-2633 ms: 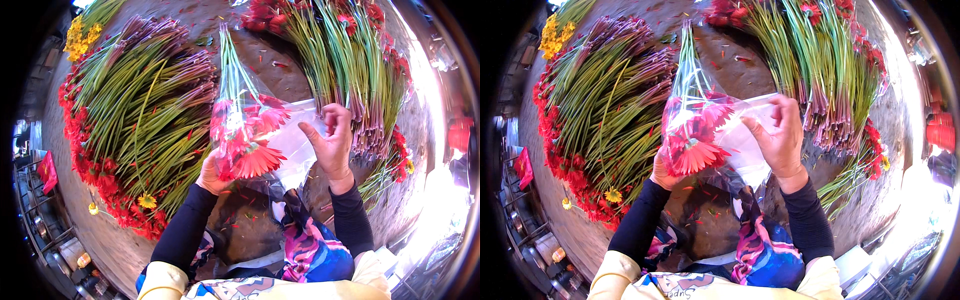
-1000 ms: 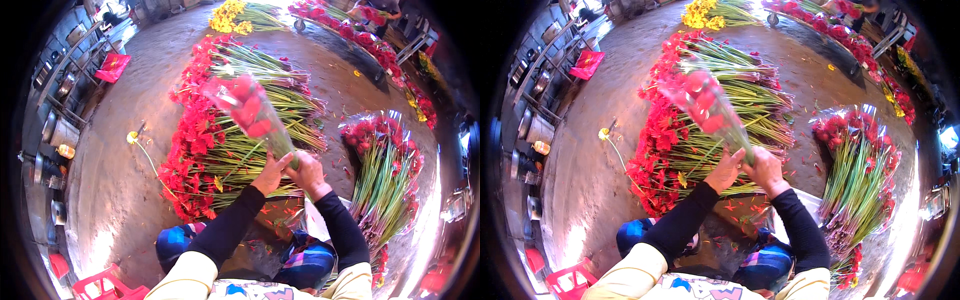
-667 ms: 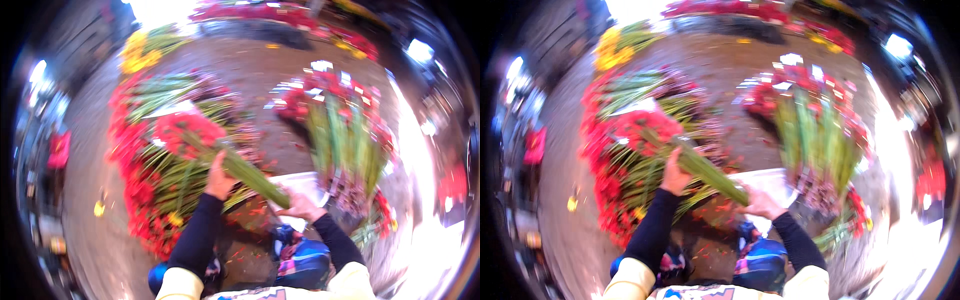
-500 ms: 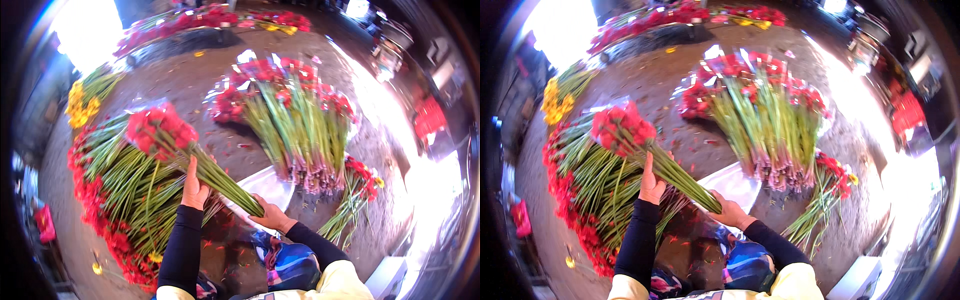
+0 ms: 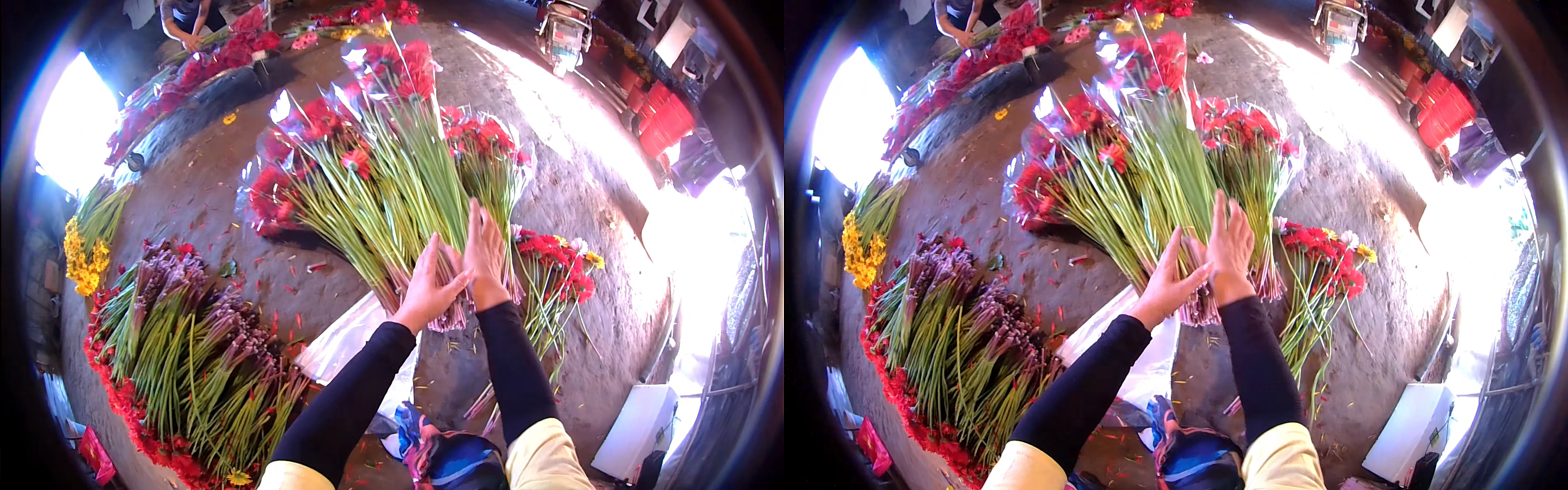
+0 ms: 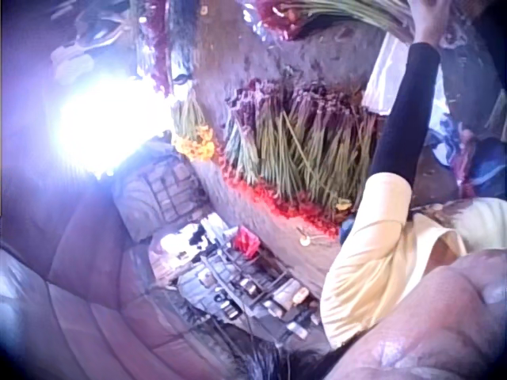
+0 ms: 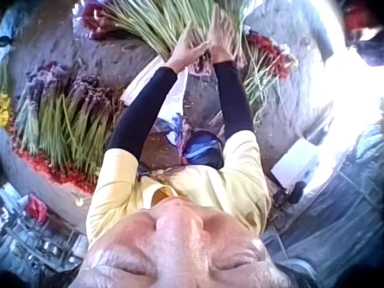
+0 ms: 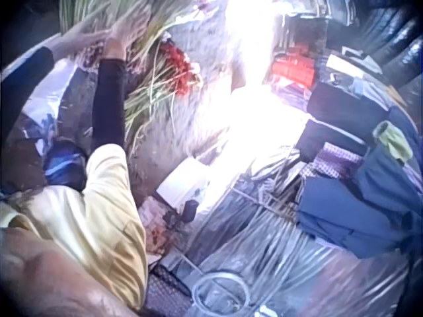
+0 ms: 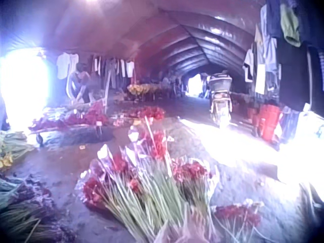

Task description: The person places bunches of red flowers into clear plastic sleeves by hand, gathering the stems and pulling the sleeve over the blooms.

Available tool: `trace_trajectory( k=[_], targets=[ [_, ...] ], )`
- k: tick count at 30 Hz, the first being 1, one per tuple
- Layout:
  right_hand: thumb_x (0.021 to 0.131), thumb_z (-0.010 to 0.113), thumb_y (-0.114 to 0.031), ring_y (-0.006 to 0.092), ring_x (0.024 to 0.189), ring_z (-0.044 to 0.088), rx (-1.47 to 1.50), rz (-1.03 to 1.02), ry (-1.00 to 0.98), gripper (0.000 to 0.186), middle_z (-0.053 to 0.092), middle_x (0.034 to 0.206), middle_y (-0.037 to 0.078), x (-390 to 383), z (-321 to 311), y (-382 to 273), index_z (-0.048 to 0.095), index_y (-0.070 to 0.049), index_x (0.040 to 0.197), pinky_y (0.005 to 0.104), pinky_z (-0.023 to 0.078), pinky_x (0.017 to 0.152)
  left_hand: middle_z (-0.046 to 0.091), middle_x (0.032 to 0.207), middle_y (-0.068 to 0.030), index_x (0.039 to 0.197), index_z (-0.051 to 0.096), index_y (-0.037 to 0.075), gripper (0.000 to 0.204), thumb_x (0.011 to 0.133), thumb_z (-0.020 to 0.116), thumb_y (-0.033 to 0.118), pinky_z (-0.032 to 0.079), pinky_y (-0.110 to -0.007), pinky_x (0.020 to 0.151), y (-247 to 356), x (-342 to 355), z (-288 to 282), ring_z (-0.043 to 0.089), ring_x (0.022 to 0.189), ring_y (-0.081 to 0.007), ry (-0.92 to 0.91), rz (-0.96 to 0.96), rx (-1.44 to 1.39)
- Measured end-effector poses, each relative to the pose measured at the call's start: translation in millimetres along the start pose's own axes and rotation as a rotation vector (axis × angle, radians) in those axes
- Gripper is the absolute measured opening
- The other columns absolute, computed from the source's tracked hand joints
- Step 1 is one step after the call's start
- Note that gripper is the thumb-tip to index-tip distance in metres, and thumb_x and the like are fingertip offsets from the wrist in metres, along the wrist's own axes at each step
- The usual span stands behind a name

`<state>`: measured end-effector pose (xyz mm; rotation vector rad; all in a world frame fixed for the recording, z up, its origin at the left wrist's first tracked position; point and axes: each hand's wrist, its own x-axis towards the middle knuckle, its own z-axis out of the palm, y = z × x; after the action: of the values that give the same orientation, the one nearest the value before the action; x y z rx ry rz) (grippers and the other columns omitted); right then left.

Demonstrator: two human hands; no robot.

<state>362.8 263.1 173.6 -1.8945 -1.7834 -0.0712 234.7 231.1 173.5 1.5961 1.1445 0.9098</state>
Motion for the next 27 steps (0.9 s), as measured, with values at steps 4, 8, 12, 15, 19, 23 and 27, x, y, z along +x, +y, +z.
trace_trajectory(
  k=[4, 8, 12, 15, 19, 23, 27],
  targets=[
    [0.079, 0.061, -0.015, 0.0332, 0.109, 0.054, 0.314, -0.292, 0.016, 0.025, 0.061, 0.111, 0.011, -44.6, 60.9, -18.6, 0.065, -0.007, 0.103, 0.0425, 0.04, 0.094, 0.033, 0.144, -0.0182, 0.145, 0.017, -0.002, 0.083, 0.087, 0.066, 0.03, 0.037, -0.03, 0.101, -53.2, -38.7, 12.8, 0.039, 0.128, -0.0196, 0.035, -0.13, -0.34],
    [0.079, 0.059, -0.017, 0.0283, 0.102, 0.052, 0.488, -0.368, -0.139, 0.04, 0.054, 0.109, 0.008, -128.7, 93.8, -66.5, 0.057, -0.012, 0.119, 0.0404, 0.041, 0.088, 0.058, 0.115, -0.0116, 0.142, 0.032, 0.006, 0.068, 0.087, 0.066, 0.029, 0.049, -0.03, 0.08, -137.8, -121.2, -24.9, 0.059, 0.098, -0.016, 0.206, -0.275, -0.259],
    [0.079, 0.065, -0.019, 0.029, 0.093, 0.057, 0.575, -0.481, -0.477, 0.034, 0.06, 0.1, 0.01, -206.2, 122.5, -81.7, 0.059, -0.008, 0.11, 0.0377, 0.046, 0.082, 0.064, 0.096, -0.0106, 0.134, 0.042, 0.006, 0.05, 0.092, 0.058, 0.027, 0.049, -0.028, 0.072, -173.5, -206.1, -64.1, 0.06, 0.085, -0.014, 0.362, -0.686, -0.296],
    [0.081, 0.064, -0.022, 0.0279, 0.08, 0.061, 0.655, -0.386, -0.992, 0.03, 0.062, 0.086, 0.009, -261.0, 141.1, -86.6, 0.061, -0.009, 0.107, 0.0368, 0.049, 0.074, 0.064, 0.096, -0.0113, 0.13, 0.044, 0.0, 0.046, 0.093, 0.056, 0.025, 0.047, -0.027, 0.076, -182.3, -253.7, -76.7, 0.06, 0.085, -0.0145, 0.39, -0.834, -0.277],
    [0.079, 0.066, -0.026, 0.0278, 0.08, 0.062, 0.512, -0.239, -1.113, 0.03, 0.061, 0.086, 0.009, -293.1, 147.7, -86.3, 0.06, -0.01, 0.104, 0.0379, 0.049, 0.072, 0.063, 0.096, -0.0038, 0.126, 0.048, 0.006, 0.039, 0.095, 0.053, 0.028, 0.046, -0.024, 0.068, -187.6, -296.0, -71.2, 0.056, 0.08, -0.0087, 0.443, -0.922, -0.419],
    [0.076, 0.07, -0.027, 0.03, 0.089, 0.059, 0.407, -0.244, -0.949, 0.033, 0.057, 0.094, 0.012, -302.2, 162.6, -93.3, 0.059, -0.008, 0.099, 0.039, 0.048, 0.078, 0.061, 0.095, -0.0028, 0.121, 0.051, 0.004, 0.036, 0.095, 0.052, 0.029, 0.046, -0.023, 0.072, -185.9, -311.5, -72.3, 0.056, 0.082, -0.0096, 0.376, -0.878, -0.58],
    [0.074, 0.071, -0.028, 0.0312, 0.092, 0.056, 0.432, -0.276, -0.814, 0.033, 0.056, 0.096, 0.012, -296.9, 183.4, -91.3, 0.058, -0.007, 0.096, 0.0395, 0.047, 0.079, 0.061, 0.093, -0.0036, 0.121, 0.052, 0.003, 0.036, 0.096, 0.051, 0.03, 0.046, -0.022, 0.071, -179.2, -321.9, -73.7, 0.057, 0.081, -0.0095, 0.372, -0.903, -0.551]
  ],
)
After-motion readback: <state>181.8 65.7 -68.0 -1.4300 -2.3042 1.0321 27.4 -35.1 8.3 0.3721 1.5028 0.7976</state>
